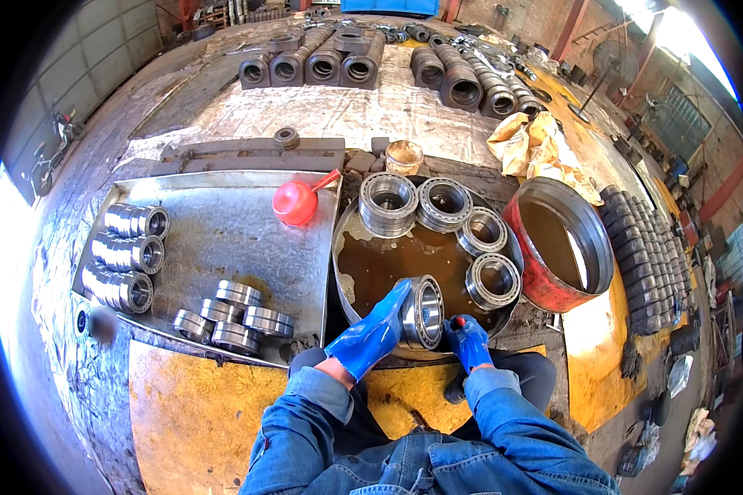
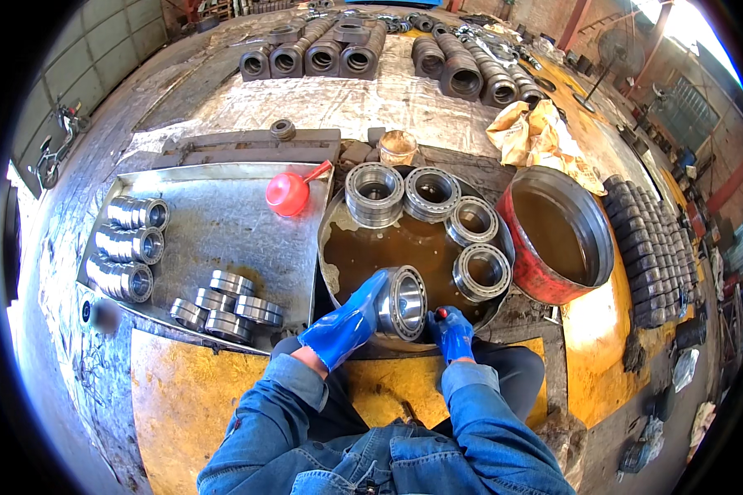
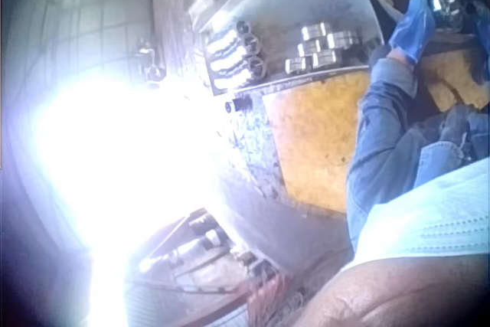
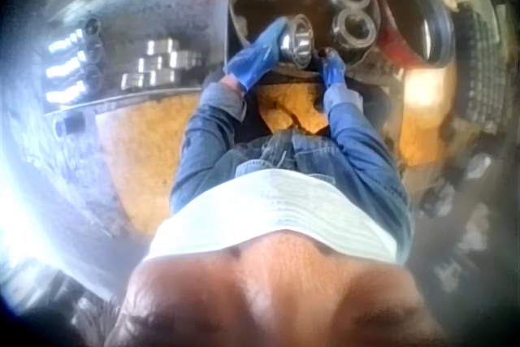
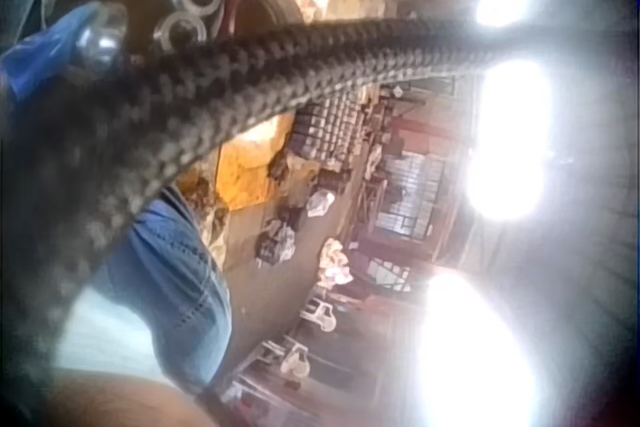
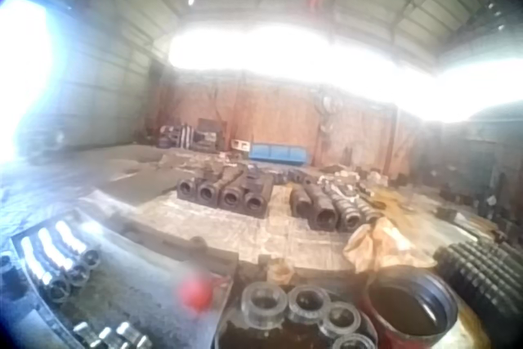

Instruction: The person cleans cylindrical metal bearings by hand, scrubbing them with a red brush and rinsing them in a basin of dark liquid. The person handles the bearings one at a time, rotating them to clean all surfaces before placing them on a metal tray.

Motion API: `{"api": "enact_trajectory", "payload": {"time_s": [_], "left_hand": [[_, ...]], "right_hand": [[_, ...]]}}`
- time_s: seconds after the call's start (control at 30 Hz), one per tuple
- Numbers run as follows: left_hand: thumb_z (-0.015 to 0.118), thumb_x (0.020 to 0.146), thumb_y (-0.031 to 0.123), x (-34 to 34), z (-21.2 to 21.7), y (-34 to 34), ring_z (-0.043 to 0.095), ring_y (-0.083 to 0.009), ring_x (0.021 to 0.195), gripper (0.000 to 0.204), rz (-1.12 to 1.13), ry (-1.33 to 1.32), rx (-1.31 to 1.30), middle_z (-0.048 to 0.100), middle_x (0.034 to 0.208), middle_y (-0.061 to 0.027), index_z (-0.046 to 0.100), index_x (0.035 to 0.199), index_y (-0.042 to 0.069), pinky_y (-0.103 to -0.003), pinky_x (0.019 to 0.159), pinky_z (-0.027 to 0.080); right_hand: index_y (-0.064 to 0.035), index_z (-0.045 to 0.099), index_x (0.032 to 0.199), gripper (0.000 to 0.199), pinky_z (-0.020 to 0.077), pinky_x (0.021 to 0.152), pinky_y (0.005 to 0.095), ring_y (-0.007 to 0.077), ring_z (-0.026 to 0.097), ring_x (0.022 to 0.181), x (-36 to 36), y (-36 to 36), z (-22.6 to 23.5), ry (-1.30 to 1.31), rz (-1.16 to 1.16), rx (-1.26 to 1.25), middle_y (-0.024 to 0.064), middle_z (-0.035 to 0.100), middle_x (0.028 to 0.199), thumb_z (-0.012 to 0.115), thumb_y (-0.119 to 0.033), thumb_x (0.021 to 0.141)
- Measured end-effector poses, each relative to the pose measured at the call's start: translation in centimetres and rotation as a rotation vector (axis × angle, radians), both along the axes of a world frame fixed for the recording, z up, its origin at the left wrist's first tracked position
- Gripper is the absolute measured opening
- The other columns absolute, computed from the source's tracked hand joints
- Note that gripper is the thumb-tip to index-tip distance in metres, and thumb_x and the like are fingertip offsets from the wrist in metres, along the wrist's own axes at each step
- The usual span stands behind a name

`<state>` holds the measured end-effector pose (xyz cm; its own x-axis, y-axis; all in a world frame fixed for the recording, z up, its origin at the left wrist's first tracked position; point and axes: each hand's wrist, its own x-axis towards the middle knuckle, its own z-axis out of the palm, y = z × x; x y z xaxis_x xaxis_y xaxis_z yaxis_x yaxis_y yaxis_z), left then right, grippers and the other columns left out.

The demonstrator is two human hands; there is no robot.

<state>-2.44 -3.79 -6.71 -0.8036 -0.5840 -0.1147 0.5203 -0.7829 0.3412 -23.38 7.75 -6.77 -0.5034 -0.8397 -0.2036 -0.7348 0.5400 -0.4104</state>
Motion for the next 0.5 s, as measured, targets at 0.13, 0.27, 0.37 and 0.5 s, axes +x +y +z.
{"api": "enact_trajectory", "payload": {"time_s": [0.13,0.27,0.37,0.5], "left_hand": [[0.061,0.108,0.033,-0.2,1.4,0.1,0.068,-0.0271,0.122,0.046,0.009,-0.071,-0.001,0.067,0.136,-0.0158,0.059,0.143,0.002,-0.038,0.105,0.056],[0.06,0.108,0.032,0.3,1.9,0.2,0.069,-0.0275,0.12,0.045,0.029,-0.123,-0.003,0.068,0.135,-0.016,0.06,0.142,0.002,-0.039,0.104,0.057],[0.06,0.108,0.032,0.3,2.1,0.2,0.069,-0.0277,0.119,0.045,0.034,-0.144,-0.008,0.068,0.134,-0.0161,0.06,0.141,0.002,-0.04,0.104,0.057],[0.059,0.108,0.032,0.4,2.5,0.2,0.07,-0.028,0.118,0.044,0.042,-0.166,-0.015,0.069,0.133,-0.0163,0.061,0.14,0.002,-0.041,0.103,0.058]], "right_hand": [[-0.0116,0.079,0.105,0.038,0.0575,0.091,0.0452,0.038,0.072,0.105,-0.5,0.6,-0.6,0.015,-0.011,-0.08,0.0161,0.077,0.108,0.074,-0.046,0.09],[-0.0113,0.079,0.106,0.039,0.0574,0.092,0.0451,0.0374,0.072,0.106,-0.4,0.5,-0.8,0.016,0.012,-0.084,0.0159,0.077,0.107,0.074,-0.046,0.09],[-0.0112,0.078,0.106,0.039,0.0573,0.092,0.0451,0.0373,0.072,0.106,-0.8,0.4,-1.4,0.009,0.0,-0.073,0.0158,0.077,0.107,0.074,-0.047,0.09],[-0.0113,0.078,0.105,0.039,0.0573,0.092,0.0452,0.0377,0.072,0.106,-1.1,0.6,-2.2,0.019,-0.006,-0.11,0.0161,0.077,0.108,0.074,-0.047,0.09]]}}
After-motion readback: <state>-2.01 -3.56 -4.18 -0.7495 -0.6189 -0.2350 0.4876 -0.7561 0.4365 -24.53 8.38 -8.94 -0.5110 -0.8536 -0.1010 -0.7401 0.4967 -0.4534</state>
